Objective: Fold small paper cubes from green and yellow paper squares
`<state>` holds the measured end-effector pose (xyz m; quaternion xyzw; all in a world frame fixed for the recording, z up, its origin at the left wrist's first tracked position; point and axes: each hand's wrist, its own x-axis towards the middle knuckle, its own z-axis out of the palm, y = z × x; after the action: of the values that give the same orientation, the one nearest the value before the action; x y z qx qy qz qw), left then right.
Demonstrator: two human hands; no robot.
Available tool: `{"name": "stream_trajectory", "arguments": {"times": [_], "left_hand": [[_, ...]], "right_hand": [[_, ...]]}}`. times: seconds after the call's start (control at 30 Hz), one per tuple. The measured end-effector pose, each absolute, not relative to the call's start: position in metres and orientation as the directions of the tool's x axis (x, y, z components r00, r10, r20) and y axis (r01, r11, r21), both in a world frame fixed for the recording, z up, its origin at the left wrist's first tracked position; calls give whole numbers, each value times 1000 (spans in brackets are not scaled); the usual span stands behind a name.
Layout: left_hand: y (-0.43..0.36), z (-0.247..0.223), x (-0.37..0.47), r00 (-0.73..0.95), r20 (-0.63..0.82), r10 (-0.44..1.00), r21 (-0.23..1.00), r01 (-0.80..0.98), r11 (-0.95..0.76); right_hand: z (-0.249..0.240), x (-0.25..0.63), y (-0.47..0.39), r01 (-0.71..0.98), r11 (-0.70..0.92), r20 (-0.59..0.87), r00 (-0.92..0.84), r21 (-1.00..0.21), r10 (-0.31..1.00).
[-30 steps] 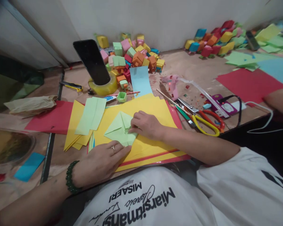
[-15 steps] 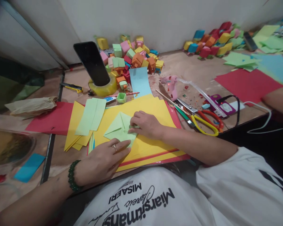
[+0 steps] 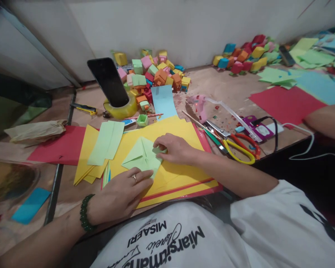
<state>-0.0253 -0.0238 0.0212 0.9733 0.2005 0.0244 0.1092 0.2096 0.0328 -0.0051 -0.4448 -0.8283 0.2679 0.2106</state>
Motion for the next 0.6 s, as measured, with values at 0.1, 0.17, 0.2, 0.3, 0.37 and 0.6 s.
{"name": "stream_trajectory", "arguments": {"times": [0.1, 0.17, 0.2, 0.3, 0.37, 0.6], "left_hand": [[-23, 18, -23, 923, -24, 384, 211, 380, -900], [-22, 16, -22, 923, -42, 384, 207, 384, -900], [-22, 16, -21, 921, -53, 386, 209, 388, -897], [-22, 17, -19, 916, -79, 393, 226, 400, -888], [-23, 19, -19, 910, -70, 409, 240, 413, -879], [-24, 18, -22, 895, -34, 446, 232, 441, -867]], "right_hand": [[-4, 210, 34, 640, 445, 82, -514, -626, 854], [-3, 210, 34, 647, 433, 63, -512, -628, 857], [-3, 210, 34, 650, 428, 55, -512, -628, 857], [-2, 210, 34, 669, 428, 47, -508, -607, 860], [-1, 211, 33, 687, 437, 47, -508, -581, 860], [5, 212, 35, 667, 401, 4, -512, -628, 859]]}}
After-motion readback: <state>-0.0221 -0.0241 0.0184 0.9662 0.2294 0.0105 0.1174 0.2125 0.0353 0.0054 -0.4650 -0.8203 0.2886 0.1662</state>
